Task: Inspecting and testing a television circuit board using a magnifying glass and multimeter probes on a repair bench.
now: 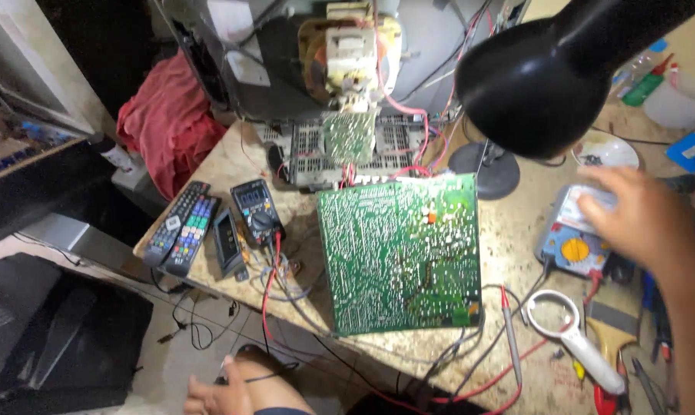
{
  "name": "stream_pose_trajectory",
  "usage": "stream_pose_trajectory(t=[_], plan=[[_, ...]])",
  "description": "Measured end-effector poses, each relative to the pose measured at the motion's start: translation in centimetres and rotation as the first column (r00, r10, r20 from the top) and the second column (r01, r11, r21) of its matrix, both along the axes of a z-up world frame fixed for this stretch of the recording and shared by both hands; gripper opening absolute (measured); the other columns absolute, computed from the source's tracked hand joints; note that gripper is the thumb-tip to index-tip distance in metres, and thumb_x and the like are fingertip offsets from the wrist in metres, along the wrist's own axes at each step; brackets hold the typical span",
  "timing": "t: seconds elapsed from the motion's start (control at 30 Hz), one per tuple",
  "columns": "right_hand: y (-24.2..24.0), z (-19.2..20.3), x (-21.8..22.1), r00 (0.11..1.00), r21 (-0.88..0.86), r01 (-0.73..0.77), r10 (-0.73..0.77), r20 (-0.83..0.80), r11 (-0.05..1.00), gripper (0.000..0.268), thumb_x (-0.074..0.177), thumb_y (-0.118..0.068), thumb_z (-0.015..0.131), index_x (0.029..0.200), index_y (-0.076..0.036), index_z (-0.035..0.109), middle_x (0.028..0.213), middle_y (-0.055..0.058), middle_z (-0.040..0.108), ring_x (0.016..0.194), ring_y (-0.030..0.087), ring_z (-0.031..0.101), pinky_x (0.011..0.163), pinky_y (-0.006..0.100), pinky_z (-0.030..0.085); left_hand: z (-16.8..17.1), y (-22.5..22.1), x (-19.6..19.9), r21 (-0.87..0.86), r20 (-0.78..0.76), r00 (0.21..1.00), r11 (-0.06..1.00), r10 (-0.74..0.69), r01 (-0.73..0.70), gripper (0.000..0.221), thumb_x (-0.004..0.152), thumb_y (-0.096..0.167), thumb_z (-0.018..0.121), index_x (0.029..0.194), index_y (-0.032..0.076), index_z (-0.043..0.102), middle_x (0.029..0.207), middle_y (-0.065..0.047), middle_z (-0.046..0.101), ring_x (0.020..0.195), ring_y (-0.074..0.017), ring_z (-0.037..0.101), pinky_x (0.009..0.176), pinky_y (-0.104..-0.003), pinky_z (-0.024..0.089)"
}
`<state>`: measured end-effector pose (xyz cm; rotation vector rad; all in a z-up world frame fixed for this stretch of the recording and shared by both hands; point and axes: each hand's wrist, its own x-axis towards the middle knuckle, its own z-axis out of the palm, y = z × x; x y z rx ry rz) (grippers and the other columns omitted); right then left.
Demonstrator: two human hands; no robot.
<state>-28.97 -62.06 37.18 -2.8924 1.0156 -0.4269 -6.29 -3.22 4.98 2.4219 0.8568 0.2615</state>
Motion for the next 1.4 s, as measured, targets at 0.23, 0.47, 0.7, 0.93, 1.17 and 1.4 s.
stream_pose_trajectory(t=[0.23, 0.47, 0.7, 0.93, 1.17, 1.4], plan=[[18.8, -9.5, -7.2, 0.979, 0.260, 0.021, -0.073, 0.192, 0.965, 0.021, 0.094, -0.029, 0.066, 0.099, -0.009, 0.072, 0.099, 0.005, 0.073, 0.092, 0.022, 0.067, 0.078, 0.037, 0.057, 2.8, 1.0, -1.2, 0.411, 0.136, 0.449, 0.462, -0.883, 0.786, 0.029, 0.093, 0.038, 0.062, 0.088, 0.014, 0.077, 0.097, -0.005, 0.072, 0.101, -0.0290, 0.063, 0.109, -0.057, 0.038], [20.9, -19.8, -13.3, 0.992, -0.058, -0.050, 0.057, 0.116, 0.997, 0.026, 0.082, -0.043, 0.071, 0.089, -0.018, 0.072, 0.111, 0.000, 0.069, 0.107, 0.026, 0.061, 0.095, 0.042, 0.043, 3.6, 1.4, -1.6, 0.136, -0.267, 0.442, 0.420, -0.857, 0.897, 0.040, 0.097, 0.046, 0.050, 0.083, 0.016, 0.074, 0.093, 0.002, 0.073, 0.109, -0.0215, 0.062, 0.096, -0.040, 0.050], [21.0, -20.1, -13.3, 0.996, -0.237, 0.080, -0.087, -0.018, 0.968, 0.036, 0.083, -0.059, 0.059, 0.091, -0.026, 0.071, 0.120, -0.005, 0.068, 0.121, 0.022, 0.063, 0.105, 0.043, 0.043, 3.0, 1.9, -2.0, 0.098, -0.194, 0.528, 0.519, -0.827, 0.849, 0.033, 0.096, 0.039, 0.054, 0.093, 0.019, 0.080, 0.100, 0.005, 0.079, 0.111, -0.0204, 0.065, 0.097, -0.038, 0.053], [21.1, -19.9, -13.5, 0.972, -0.359, -0.053, 0.131, 0.195, 0.932, 0.034, 0.079, -0.045, 0.074, 0.096, -0.016, 0.070, 0.116, 0.004, 0.068, 0.114, 0.022, 0.065, 0.107, 0.047, 0.048, 2.7, 1.7, -1.1, 0.109, -0.272, 0.579, 0.573, -0.769, 0.812, 0.035, 0.096, 0.040, 0.054, 0.088, 0.018, 0.079, 0.093, 0.004, 0.076, 0.112, -0.0205, 0.063, 0.093, -0.041, 0.052], [20.7, -20.8, -15.9, 0.997, -0.226, -0.004, 0.021, 0.075, 0.974, 0.037, 0.082, -0.054, 0.065, 0.096, -0.019, 0.065, 0.116, -0.003, 0.073, 0.119, 0.021, 0.067, 0.122, 0.051, 0.037, 1.9, 0.9, -0.7, 0.132, -0.274, 0.556, 0.542, -0.785, 0.830, 0.033, 0.094, 0.038, 0.054, 0.088, 0.017, 0.080, 0.096, 0.002, 0.077, 0.112, -0.0215, 0.064, 0.092, -0.042, 0.052], [20.7, -19.4, -15.5, 1.000, -0.238, 0.008, -0.004, 0.017, 0.971, 0.035, 0.085, -0.055, 0.058, 0.086, -0.021, 0.069, 0.118, -0.001, 0.069, 0.118, 0.026, 0.063, 0.115, 0.047, 0.041, 1.4, -0.4, -0.4, 0.137, -0.314, 0.551, 0.538, -0.773, 0.832, 0.037, 0.091, 0.037, 0.053, 0.077, 0.011, 0.074, 0.090, -0.003, 0.075, 0.107, -0.0249, 0.063, 0.088, -0.045, 0.052]])
